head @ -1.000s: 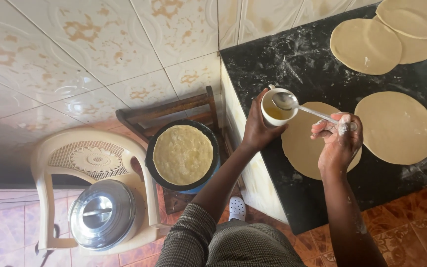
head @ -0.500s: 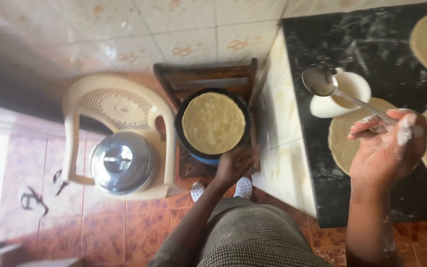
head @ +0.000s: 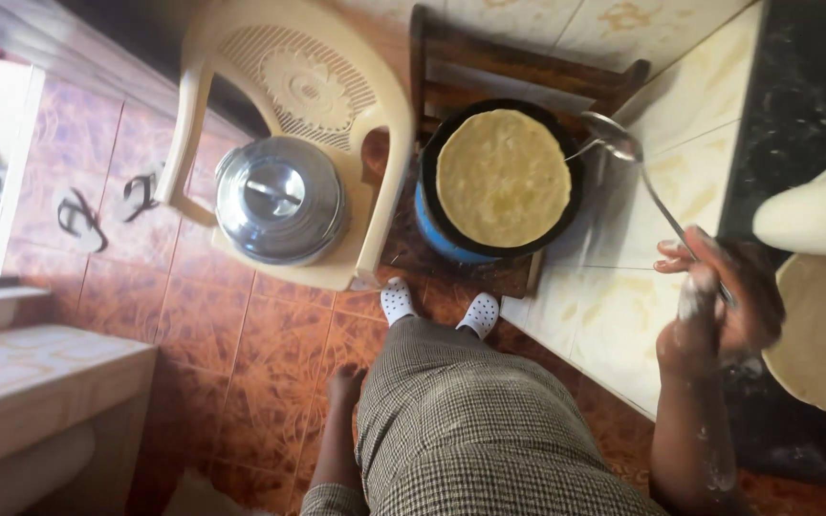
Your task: Rolling out dough and cooking flatbreads on a pan before storing them in a container.
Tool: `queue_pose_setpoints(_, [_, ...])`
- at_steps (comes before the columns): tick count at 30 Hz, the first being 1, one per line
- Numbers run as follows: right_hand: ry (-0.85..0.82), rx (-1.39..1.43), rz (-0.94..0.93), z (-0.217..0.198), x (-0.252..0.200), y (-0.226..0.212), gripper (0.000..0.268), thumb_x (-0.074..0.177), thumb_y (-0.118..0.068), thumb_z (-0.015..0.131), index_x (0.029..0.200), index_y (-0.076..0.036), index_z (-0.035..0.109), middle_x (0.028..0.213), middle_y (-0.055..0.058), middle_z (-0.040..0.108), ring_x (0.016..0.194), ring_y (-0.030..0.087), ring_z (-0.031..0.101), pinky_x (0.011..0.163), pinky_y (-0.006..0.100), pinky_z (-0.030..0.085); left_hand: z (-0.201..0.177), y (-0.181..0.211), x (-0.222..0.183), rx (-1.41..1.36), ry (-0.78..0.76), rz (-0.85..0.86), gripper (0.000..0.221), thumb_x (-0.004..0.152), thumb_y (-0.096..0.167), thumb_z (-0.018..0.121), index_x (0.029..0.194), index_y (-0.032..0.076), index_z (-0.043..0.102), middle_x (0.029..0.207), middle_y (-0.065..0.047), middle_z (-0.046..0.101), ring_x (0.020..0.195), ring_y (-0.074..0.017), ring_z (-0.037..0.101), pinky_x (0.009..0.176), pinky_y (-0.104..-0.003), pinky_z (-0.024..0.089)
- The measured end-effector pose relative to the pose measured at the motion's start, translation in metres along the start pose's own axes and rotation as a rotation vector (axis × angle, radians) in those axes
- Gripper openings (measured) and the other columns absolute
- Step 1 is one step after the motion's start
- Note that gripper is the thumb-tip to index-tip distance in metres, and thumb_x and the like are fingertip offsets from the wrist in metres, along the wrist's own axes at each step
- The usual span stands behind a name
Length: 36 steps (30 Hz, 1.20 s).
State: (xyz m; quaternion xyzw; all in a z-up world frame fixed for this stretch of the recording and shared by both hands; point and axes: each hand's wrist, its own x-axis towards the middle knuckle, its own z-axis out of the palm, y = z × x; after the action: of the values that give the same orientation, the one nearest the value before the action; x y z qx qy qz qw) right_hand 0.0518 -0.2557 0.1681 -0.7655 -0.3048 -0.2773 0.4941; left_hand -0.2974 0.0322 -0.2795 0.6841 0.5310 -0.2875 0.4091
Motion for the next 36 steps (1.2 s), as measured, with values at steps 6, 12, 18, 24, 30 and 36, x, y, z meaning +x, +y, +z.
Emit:
queue_pose_setpoints(6, [-0.214,0.182,0.999,0.046,-0.094,0.107,0.024,0.094,-0.007,0.058,0.115,0.001,0.066,0.086,0.016,0.069,0.061,0.015,0.060,0.056,0.022,0.053,0.022,-0.068,-0.024,-0.115,-0.074,-0.151,0.044,0.079,0.034,0.056,0.110,0.009,0.074,0.103,-0.013,0.076,0.096,-0.0259,0.068,0.075,-0.038,0.048])
queue_pose_setpoints(12, [-0.664,-0.453,0.642,0.103,-0.125,0.192,0.029,0.094,-0.015,0.051,0.112,-0.014,0.073,0.111,0.006,0.071,0.103,0.029,0.066,0.081,0.043,0.051,-0.039,-0.005,-0.069,-0.263,-0.076,-0.175,0.046,0.088,0.036,0.057,0.123,0.009,0.069,0.123,-0.007,0.070,0.117,-0.0249,0.063,0.097,-0.040,0.047])
queue_pose_setpoints(18, [-0.513,-0.509,0.822,0.098,-0.101,0.198,0.027,0.094,-0.016,0.048,0.104,-0.014,0.073,0.091,0.019,0.071,0.086,0.048,0.065,0.078,0.059,0.049,-0.069,0.010,-0.036,-0.551,0.107,0.122,0.053,0.091,0.031,0.068,0.130,-0.003,0.059,0.117,-0.029,0.065,0.114,-0.0435,0.059,0.098,-0.054,0.046])
queue_pose_setpoints(24, [-0.576,-0.375,0.699,0.149,-0.094,0.181,0.029,0.087,-0.012,0.053,0.099,-0.026,0.076,0.089,0.003,0.073,0.087,0.035,0.068,0.082,0.043,0.052,-0.073,0.013,-0.017,-0.440,0.106,0.169,0.045,0.088,0.035,0.072,0.124,0.007,0.067,0.102,-0.017,0.073,0.096,-0.0293,0.071,0.086,-0.042,0.054])
queue_pose_setpoints(30, [-0.406,-0.508,0.962,0.116,-0.118,0.226,0.028,0.091,-0.019,0.048,0.107,-0.019,0.071,0.100,0.005,0.072,0.091,0.031,0.065,0.075,0.046,0.049,-0.068,-0.025,-0.031,-0.525,0.030,0.095,0.022,0.091,0.021,0.059,0.071,0.013,0.052,0.067,0.000,0.045,0.064,-0.0140,0.043,0.062,-0.032,0.036])
queue_pose_setpoints(36, [-0.697,-0.293,0.850,0.182,-0.076,0.168,0.029,0.096,-0.027,0.047,0.110,-0.019,0.071,0.096,-0.001,0.072,0.065,0.011,0.059,0.049,0.025,0.040,-0.076,-0.038,-0.034,-0.524,-0.042,-0.292,0.045,0.092,0.031,0.063,0.123,-0.001,0.067,0.087,-0.013,0.066,0.069,-0.0187,0.055,0.049,-0.030,0.034])
